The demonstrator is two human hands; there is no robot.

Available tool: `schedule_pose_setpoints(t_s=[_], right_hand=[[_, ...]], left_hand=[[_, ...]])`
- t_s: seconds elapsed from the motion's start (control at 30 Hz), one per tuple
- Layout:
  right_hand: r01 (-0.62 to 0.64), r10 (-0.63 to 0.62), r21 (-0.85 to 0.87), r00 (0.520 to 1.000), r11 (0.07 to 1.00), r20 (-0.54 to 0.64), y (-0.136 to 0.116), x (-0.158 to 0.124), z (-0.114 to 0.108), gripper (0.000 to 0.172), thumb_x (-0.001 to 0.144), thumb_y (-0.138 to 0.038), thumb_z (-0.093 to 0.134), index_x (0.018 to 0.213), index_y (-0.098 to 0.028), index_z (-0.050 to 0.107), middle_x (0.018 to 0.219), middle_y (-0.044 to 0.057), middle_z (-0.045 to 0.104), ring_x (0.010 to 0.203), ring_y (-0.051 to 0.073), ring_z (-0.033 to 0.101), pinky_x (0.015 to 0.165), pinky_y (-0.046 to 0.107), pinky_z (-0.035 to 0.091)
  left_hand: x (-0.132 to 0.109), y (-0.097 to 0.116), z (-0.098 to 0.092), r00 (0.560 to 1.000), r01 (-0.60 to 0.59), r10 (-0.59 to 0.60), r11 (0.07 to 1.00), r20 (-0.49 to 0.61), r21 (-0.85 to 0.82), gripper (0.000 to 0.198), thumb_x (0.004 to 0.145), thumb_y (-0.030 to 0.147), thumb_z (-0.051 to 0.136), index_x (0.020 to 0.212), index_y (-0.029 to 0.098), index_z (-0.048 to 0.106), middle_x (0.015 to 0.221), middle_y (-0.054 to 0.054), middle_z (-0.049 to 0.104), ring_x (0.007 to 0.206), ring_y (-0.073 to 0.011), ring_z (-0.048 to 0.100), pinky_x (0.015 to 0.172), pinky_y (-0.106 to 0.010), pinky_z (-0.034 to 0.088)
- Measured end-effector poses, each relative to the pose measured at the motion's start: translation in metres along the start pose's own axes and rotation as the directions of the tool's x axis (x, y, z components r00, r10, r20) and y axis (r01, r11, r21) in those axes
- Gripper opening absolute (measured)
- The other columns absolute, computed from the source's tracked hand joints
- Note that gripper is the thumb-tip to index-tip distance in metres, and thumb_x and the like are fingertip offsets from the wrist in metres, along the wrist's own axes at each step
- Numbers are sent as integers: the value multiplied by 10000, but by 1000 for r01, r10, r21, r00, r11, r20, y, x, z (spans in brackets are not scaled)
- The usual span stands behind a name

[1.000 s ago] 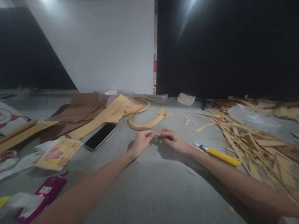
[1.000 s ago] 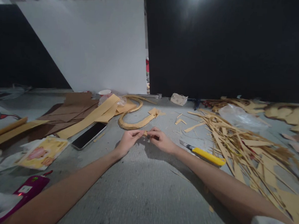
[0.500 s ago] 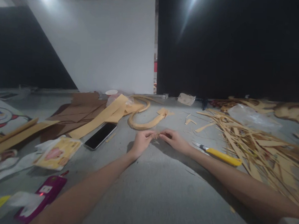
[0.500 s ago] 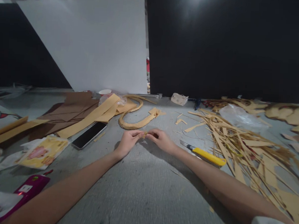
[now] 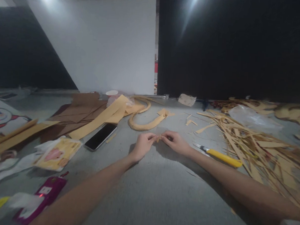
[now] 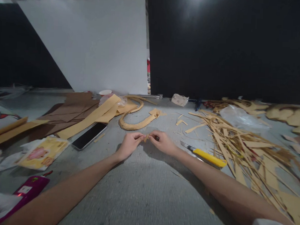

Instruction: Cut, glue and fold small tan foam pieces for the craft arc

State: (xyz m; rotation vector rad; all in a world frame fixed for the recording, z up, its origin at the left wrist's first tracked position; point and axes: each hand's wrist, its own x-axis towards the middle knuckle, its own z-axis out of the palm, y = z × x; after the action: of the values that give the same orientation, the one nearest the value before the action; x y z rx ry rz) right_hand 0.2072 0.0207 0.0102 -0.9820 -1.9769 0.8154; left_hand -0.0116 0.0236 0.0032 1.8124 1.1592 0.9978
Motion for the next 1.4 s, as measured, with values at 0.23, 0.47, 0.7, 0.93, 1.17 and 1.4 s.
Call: schedule_pose_setpoints(t_s=[0.23, 0.47, 0.7, 0.93, 1.17, 1.4], right_hand=[[35, -35, 24, 999, 999, 17, -2, -1, -1, 509, 1060, -629, 563, 899, -191, 767, 827, 56, 732, 739, 178, 599, 697, 296, 443], [-65, 73, 111, 995, 992, -62, -3, 1, -4, 519, 1009, -660, 613, 790, -197, 693, 698, 9, 647, 649, 158, 526, 631, 291, 403], [-63, 70, 92, 995, 994, -76, -2, 1, -4, 474, 1010, -623, 620, 811, -199, 693, 738, 14, 646, 703, 168, 547, 668, 296, 424], [-6, 17, 95, 994, 995, -107, -1, 2, -3, 419, 1025, -588, 617, 858, -210, 683, 795, 11, 605, 739, 173, 533, 694, 305, 426], [-78, 121, 245, 978, 966, -168, 0, 3, -1, 407, 1009, -628, 621, 897, -238, 584, 850, 10, 639, 764, 177, 579, 730, 311, 469], [-122, 197, 335, 960, 934, -200, 7, 5, 1, 475, 953, -705, 661, 875, -250, 550, 860, 37, 730, 774, 196, 658, 725, 322, 504]], left_hand=[[-3, 9, 1, 997, -57, 52, 993, 52, 104, 361, 1014, 468, 626, 866, 187, 798, 867, -42, 805, 846, -220, 715, 776, -297, 496], [-2, 11, 3, 995, -40, 37, 999, 92, 28, 382, 1016, 508, 613, 901, 180, 770, 866, -42, 779, 842, -215, 701, 792, -299, 494], [-3, 13, 0, 990, -37, 20, 992, 139, 120, 398, 1023, 457, 587, 772, 179, 720, 756, -18, 720, 741, -189, 626, 720, -292, 428], [-4, 10, 3, 986, -166, 160, 953, 45, 255, 295, 1071, 375, 510, 1015, 198, 739, 1045, -83, 763, 1054, -251, 695, 959, -370, 516], [5, -17, 3, 965, -92, 216, 810, -150, 579, 696, 962, 154, 539, 1633, 153, 356, 1657, -223, 453, 1596, -361, 347, 1284, -592, 301], [-8, 0, 8, 958, -94, 270, 613, -97, 785, 546, 1023, 294, 591, 1535, 121, 513, 1306, -217, 609, 1350, -414, 514, 1205, -674, 349]])
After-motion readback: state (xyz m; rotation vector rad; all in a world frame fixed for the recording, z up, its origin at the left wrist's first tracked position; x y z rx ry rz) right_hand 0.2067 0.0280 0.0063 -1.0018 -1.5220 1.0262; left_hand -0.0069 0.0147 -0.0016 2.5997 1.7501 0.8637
